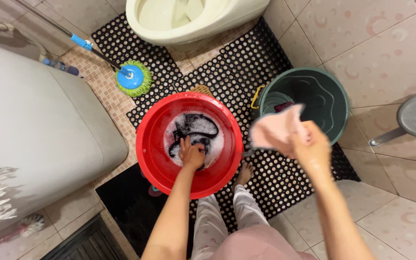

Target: The person washes clothes in a red bucket filled with soapy water by hand, scrubbing the fabric and then placing the items into a secondary green bucket.

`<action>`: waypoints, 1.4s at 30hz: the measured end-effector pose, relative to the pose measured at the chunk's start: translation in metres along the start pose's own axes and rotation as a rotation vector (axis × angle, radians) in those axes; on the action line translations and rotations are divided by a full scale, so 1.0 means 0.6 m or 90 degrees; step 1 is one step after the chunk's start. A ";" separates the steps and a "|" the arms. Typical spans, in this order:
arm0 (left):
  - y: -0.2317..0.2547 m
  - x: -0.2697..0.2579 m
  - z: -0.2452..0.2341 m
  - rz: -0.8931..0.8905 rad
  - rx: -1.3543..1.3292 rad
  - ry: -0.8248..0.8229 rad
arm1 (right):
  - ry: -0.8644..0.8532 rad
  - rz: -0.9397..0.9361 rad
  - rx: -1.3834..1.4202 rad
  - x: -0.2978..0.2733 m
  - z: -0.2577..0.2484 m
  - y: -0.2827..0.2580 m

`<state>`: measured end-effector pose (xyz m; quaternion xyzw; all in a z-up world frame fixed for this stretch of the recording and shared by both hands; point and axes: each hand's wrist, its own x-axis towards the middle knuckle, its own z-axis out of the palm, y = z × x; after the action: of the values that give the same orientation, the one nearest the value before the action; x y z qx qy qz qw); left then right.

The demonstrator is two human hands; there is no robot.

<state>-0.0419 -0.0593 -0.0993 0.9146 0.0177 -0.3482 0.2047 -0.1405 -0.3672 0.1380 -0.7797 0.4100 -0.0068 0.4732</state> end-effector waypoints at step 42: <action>-0.048 -0.054 -0.139 0.072 0.150 -0.149 | -0.549 -0.215 -0.426 0.072 0.666 0.116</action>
<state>-0.0188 0.0029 -0.0326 0.8851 -0.0988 -0.4397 0.1157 0.0034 -0.1179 -0.1507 -0.8742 0.0297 0.3667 0.3170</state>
